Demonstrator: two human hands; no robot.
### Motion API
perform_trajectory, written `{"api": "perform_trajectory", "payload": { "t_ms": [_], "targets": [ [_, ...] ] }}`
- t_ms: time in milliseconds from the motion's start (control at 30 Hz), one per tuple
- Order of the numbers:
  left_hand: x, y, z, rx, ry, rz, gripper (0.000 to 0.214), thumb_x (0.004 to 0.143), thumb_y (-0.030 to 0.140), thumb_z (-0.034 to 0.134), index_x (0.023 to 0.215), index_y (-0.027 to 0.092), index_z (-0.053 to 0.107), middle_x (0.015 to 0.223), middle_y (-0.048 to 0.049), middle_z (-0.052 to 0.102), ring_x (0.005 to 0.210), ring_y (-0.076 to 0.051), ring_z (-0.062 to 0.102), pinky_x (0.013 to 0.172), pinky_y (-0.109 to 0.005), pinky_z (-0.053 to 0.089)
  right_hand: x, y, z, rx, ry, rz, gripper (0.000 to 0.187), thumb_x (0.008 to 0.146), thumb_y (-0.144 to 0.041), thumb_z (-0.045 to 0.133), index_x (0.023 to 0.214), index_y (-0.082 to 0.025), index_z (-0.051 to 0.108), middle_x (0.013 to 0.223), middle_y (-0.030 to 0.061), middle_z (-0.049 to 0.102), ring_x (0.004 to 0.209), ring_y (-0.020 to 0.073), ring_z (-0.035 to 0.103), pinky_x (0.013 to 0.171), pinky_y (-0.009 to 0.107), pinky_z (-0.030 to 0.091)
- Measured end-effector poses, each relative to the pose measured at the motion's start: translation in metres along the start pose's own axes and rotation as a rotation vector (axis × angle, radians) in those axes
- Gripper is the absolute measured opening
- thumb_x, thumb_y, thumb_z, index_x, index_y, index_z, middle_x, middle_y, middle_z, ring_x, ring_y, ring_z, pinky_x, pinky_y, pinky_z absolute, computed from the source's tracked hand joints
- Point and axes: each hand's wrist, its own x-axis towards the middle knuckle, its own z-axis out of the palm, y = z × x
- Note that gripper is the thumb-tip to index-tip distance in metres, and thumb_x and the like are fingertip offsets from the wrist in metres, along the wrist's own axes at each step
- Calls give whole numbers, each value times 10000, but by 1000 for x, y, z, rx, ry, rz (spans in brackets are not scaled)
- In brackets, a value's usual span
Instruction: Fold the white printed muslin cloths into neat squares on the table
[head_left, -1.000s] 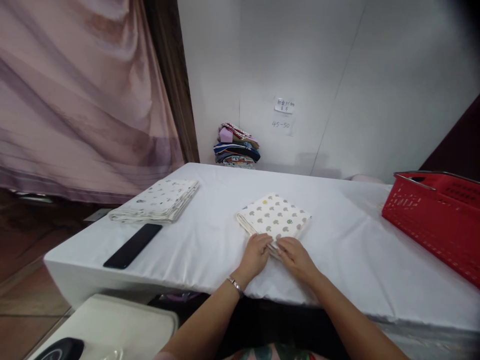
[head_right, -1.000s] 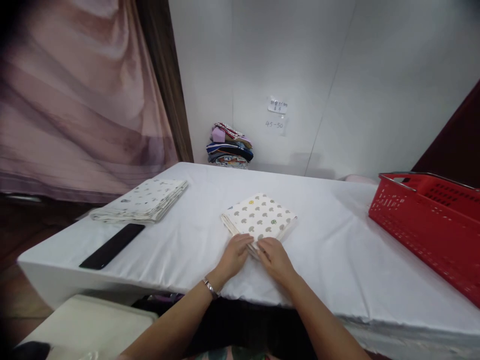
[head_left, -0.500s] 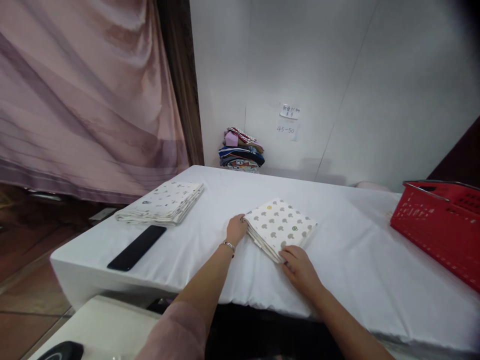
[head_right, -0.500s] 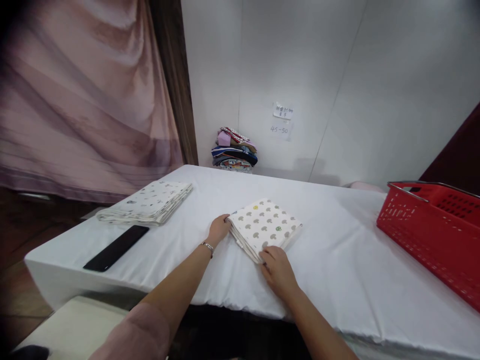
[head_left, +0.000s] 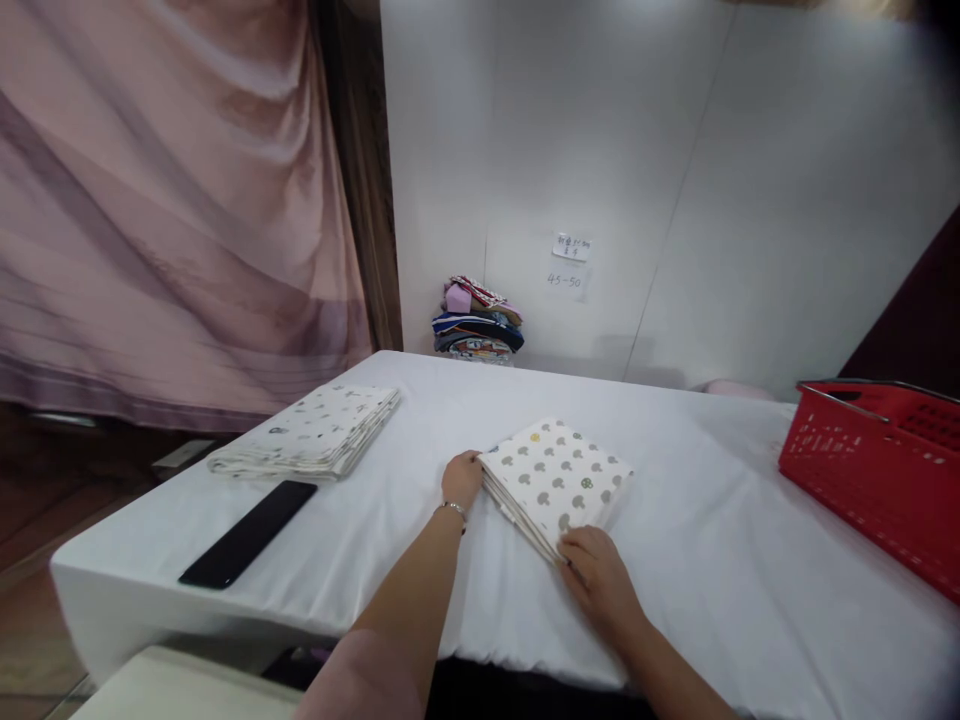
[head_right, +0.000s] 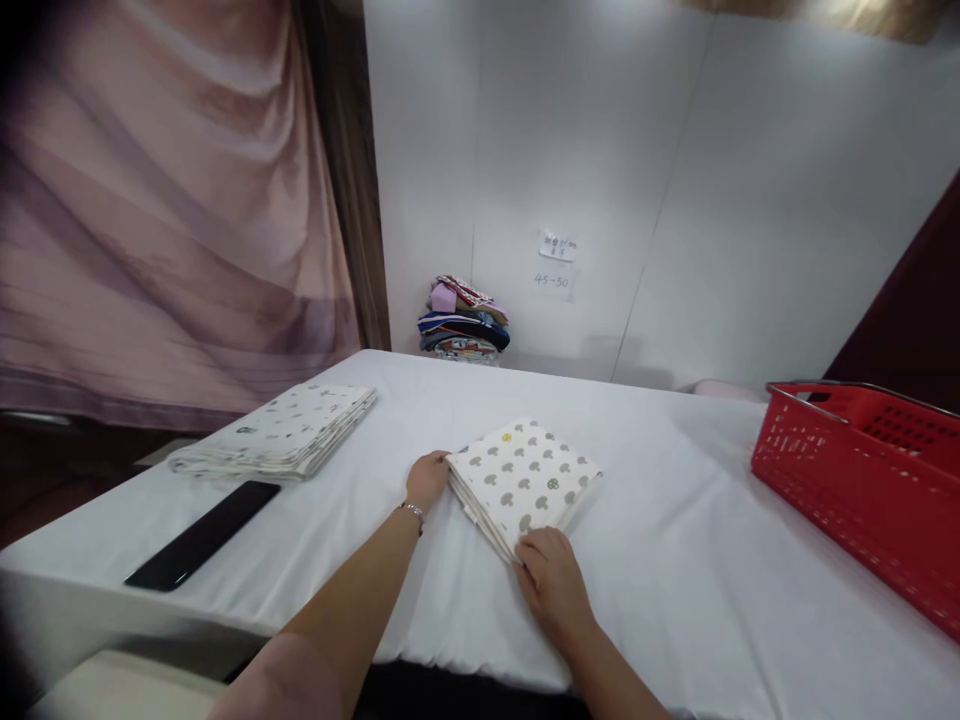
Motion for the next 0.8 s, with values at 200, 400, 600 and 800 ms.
{"api": "perform_trajectory", "payload": {
  "t_ms": [200,400,600,800],
  "targets": [
    [-4,0,-5,32,-29,93,364,774,193,475,1096,233,641,1091,-30,663,972,-177,600,813,-253,430,-3,-2,4,-5,-37,42,154,844,-138,454,956,-178,552,930,77,562,880,210,510,804,401,426],
    [-2,0,-9,55,-39,5,273,764,226,473,907,262,703,941,-19,702,892,-202,621,711,-267,442,-3,-3,2,-65,-101,34,294,858,-146,449,1136,-200,529,973,88,547,881,216,496,773,399,431],
    [10,1,-13,23,-95,-32,233,732,209,509,845,233,712,878,-20,714,830,-186,643,685,-249,459,-3,-4,2,-74,-46,2,259,868,-131,438,1084,-200,563,957,86,558,871,207,498,760,385,432],
    [-3,20,-18,-4,-30,114,398,740,121,482,1107,177,625,1206,-53,603,1132,-187,527,945,-279,405,-2,-5,2,-72,-50,9,279,854,-123,427,1089,-195,559,976,95,555,871,208,499,752,390,447]
  ]
}}
